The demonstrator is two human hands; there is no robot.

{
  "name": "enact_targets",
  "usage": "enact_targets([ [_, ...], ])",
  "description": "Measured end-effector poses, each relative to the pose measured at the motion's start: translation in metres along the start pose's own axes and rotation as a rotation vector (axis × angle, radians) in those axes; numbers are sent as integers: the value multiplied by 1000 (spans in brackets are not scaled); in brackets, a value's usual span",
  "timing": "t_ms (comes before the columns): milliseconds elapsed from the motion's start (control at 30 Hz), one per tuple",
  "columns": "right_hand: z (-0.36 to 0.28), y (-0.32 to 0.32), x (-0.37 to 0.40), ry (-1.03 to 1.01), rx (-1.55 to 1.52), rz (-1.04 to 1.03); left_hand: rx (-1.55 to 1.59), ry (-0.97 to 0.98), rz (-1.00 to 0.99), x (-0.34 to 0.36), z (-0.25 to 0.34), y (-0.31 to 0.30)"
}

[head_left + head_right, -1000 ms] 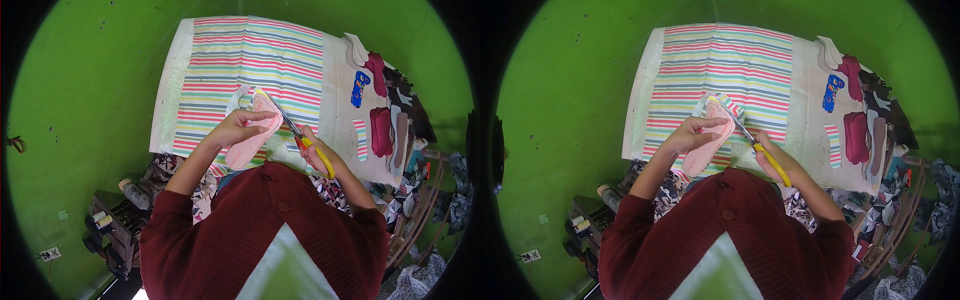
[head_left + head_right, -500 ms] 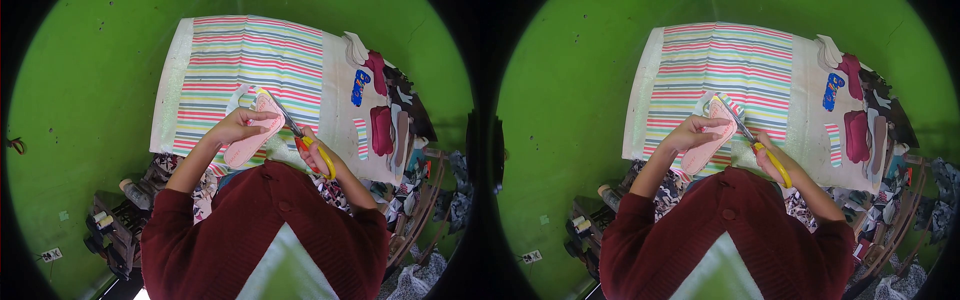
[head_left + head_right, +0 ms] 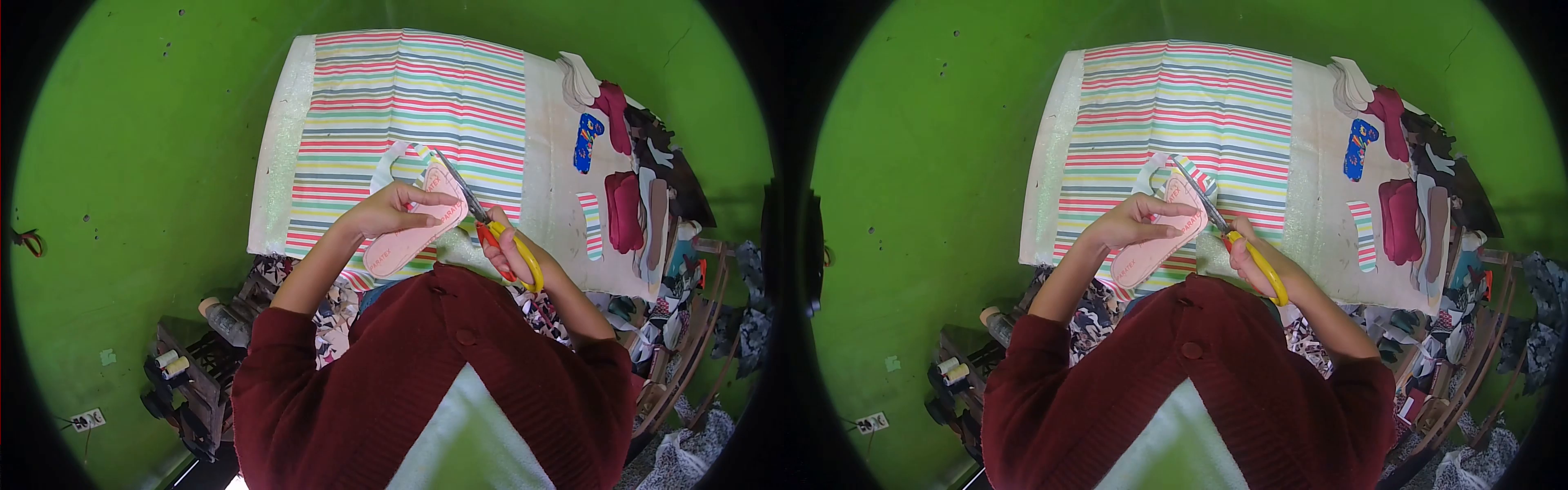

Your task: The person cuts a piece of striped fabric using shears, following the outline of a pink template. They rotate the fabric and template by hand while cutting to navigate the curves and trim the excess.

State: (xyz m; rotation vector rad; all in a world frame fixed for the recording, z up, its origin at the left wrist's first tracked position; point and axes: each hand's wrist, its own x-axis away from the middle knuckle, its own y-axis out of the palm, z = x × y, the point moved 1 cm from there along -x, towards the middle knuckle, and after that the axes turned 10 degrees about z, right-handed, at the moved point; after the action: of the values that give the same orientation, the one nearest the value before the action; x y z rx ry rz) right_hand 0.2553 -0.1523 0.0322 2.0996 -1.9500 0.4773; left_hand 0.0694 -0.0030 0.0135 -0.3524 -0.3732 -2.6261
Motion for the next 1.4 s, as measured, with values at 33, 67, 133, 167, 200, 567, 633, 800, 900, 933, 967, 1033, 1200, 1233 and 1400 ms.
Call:
enact_targets([
  [33, 1, 0, -1, -10, 5, 4, -17, 25, -11, -1, -1, 1],
  [67, -1, -2, 0, -14, 6, 6, -20, 28, -11, -1, 0, 2],
  [133, -4, -5, 2, -11, 83, 1, -1, 46, -22, 0, 1, 2],
  [167, -5, -5, 3, -14, 81, 1, -4, 45, -21, 0, 2, 0],
  [200, -5, -5, 4, -6, 62, -2, -6, 25, -30, 1, 2, -1],
  [567, -6, -2, 3, 52, 3, 5, -125, -3, -97, 1, 5, -7],
  [633, -8, -2, 4, 25, -11, -6, -157, -6, -101, -1, 6, -8],
  [800, 8, -1, -2, 27, -44, -33, -143, -11, -142, -1, 6, -9],
  [900, 5, 0, 0, 41, -16, -10, -147, -12, -170, -1, 5, -11],
  [933, 4, 0, 2, 51, -15, 11, -160, -7, -184, -1, 4, -12],
  [967, 3, 1, 3, 49, -14, 11, -160, -6, -183, -2, 4, -13],
  [1033, 3, 2, 3, 56, -76, 24, -177, 11, -190, -3, 4, -14],
  [1200, 17, 6, 0, 50, -184, 1, -201, -30, -212, -4, 4, -18],
  [1233, 17, 6, 0, 45, -212, -14, -215, -26, -234, -4, 3, -19],
  [1400, 13, 1, 1, 30, -242, 41, -271, 68, -369, -6, -1, -19],
])
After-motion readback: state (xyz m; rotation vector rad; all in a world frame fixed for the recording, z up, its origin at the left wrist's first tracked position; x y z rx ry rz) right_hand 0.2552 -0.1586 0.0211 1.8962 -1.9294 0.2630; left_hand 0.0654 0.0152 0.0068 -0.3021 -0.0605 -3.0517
